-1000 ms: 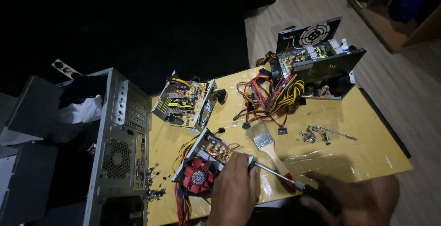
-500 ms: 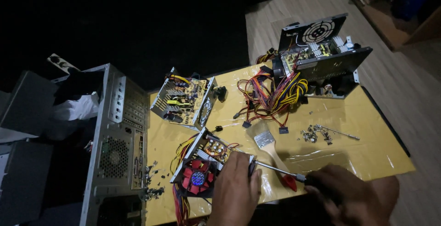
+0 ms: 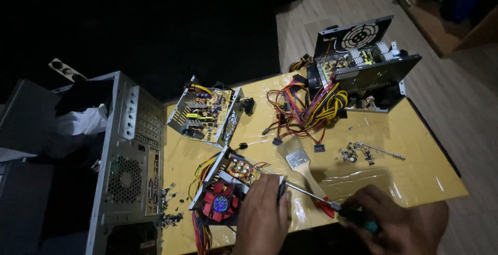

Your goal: The person cleans a computer power supply unit with a brush and then uses a screwdriver to remove and reattach a fan. They work on the unit placed on a yellow table alongside other disassembled computer parts.

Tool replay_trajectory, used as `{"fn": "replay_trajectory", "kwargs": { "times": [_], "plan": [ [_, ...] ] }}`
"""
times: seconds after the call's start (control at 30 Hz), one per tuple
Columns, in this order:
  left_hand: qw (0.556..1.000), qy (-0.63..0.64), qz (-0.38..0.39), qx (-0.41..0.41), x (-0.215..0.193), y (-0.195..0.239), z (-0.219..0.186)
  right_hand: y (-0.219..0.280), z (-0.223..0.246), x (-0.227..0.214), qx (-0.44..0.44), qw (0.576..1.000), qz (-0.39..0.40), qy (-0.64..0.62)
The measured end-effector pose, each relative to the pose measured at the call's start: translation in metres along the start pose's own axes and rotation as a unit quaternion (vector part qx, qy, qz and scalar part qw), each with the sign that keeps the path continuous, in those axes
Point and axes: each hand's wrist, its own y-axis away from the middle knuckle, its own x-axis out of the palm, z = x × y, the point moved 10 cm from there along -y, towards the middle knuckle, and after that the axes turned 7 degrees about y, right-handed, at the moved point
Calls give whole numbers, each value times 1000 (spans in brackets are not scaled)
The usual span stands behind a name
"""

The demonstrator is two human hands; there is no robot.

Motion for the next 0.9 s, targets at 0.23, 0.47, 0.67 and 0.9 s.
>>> {"fn": "replay_trajectory", "kwargs": {
  "times": [0.23, 0.47, 0.67, 0.9],
  "plan": [
    [1000, -6, 6, 10, 4, 1, 3, -7, 2, -20, 155, 985, 58, -55],
    [1000, 6, 3, 1, 4, 1, 3, 32, -16, 52, 341, 826, 427, -138],
    [1000, -7, 21, 1, 9, 4, 8, 13, -19, 18, 297, 813, -7, -501],
    [999, -38, -8, 17, 17, 8, 16, -23, 26, -58, 53, 996, -51, -48]
  ]
}}
